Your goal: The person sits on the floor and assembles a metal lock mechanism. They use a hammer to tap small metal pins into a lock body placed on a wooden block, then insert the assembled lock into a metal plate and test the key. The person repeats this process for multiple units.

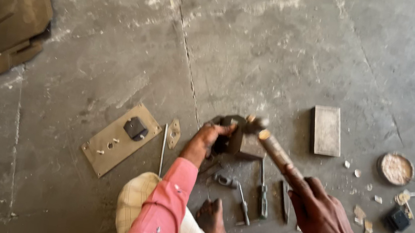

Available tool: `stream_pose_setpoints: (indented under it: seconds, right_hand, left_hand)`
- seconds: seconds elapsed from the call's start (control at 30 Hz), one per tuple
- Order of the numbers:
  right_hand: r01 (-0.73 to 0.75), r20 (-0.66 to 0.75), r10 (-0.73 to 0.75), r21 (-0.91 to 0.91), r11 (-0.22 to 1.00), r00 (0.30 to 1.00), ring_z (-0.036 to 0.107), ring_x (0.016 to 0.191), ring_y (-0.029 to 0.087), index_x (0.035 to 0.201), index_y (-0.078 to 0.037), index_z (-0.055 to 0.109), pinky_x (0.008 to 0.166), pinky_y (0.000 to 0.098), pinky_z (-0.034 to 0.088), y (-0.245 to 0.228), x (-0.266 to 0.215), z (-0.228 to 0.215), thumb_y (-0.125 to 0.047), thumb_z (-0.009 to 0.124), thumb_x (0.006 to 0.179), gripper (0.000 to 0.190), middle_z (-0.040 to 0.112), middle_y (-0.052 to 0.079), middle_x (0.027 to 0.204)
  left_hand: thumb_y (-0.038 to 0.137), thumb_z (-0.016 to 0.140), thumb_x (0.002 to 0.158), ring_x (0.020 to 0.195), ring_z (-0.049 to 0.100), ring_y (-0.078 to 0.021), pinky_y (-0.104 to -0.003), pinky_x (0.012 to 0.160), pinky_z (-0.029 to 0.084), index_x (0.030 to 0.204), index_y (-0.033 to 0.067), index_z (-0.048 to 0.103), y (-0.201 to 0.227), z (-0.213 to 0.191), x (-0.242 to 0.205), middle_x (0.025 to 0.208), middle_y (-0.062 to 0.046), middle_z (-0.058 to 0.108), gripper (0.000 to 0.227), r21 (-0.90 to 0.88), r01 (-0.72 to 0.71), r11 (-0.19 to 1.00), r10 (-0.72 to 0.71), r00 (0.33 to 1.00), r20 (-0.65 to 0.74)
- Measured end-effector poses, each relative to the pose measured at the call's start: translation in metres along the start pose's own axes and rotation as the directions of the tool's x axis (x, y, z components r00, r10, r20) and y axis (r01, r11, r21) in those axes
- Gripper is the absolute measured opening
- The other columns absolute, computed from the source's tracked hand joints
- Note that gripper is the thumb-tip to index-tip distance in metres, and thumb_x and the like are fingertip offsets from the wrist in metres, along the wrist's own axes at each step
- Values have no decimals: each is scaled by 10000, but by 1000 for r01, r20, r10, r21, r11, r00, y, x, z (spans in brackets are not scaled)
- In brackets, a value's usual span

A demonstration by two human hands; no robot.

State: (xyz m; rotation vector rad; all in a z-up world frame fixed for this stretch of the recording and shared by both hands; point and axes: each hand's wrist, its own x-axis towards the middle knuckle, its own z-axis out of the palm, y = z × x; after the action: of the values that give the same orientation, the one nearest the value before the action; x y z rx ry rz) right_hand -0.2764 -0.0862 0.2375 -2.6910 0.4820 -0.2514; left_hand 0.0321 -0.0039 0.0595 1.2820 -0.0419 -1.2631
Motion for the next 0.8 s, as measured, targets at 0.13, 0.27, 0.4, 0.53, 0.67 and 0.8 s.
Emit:
stream_pose_setpoints:
  seconds: [0.13, 0.27, 0.4, 0.53, 0.67, 0.8]
  right_hand:
    - [33, -17, -32, 32, 999, 999, 586, 498, 315, 1498, -125, 426, 427, 438, 474, -5, -21, 5, -87, 628, 899, 634, 602, 120, 926]
    - [-11, 44, 10, 13, 1000, 999, 593, 469, 310, 1486, -143, 440, 415, 450, 485, 1, -7, -3, -134, 668, 860, 667, 601, 119, 901]
    - [76, -71, -73, 37, 996, 995, 589, 537, 338, 1491, -135, 437, 456, 462, 479, 1, -32, 11, -104, 637, 904, 622, 597, 116, 932]
    - [30, 4, -31, 17, 999, 1000, 594, 499, 325, 1488, -167, 431, 435, 460, 491, 9, -12, 11, -111, 660, 870, 662, 610, 126, 942]
    - [-6, 101, 2, 32, 999, 995, 592, 454, 275, 1525, -177, 364, 392, 421, 493, 9, -23, 18, -97, 621, 915, 667, 597, 116, 941]
    - [30, -4, -30, -1, 1000, 1000, 567, 498, 334, 1527, -208, 388, 444, 469, 470, 14, -2, 12, -123, 654, 886, 700, 570, 137, 912]
  left_hand:
    - [282, 837, 762, 687, 698, -218, -408, 615, 596, 1088, 79, 698, -30, -8, -12, 889, -71, 739, 408, -125, -18, 992, 36, 989, 141]
    - [277, 853, 822, 809, 730, -192, -364, 716, 602, 1171, 16, 728, -2, -3, 5, 1010, -92, 772, 453, 36, -135, 990, 134, 991, 24]
    - [304, 824, 827, 753, 699, -241, -413, 678, 581, 1141, -9, 735, -34, -10, -9, 953, -124, 744, 453, 15, -8, 1000, 7, 1000, 16]
    - [265, 856, 775, 863, 724, -190, -373, 766, 588, 1158, 57, 711, -2, -3, -3, 1005, -61, 762, 460, -28, -180, 983, 182, 981, 75]
    - [313, 846, 843, 760, 735, -248, -382, 694, 601, 1150, -60, 746, -22, -6, -13, 970, -142, 778, 493, 84, 45, 995, -42, 999, -31]
    - [218, 837, 803, 773, 726, -228, -410, 682, 605, 1229, 14, 676, -5, -1, -16, 999, -116, 751, 498, -65, -34, 997, 38, 998, 58]
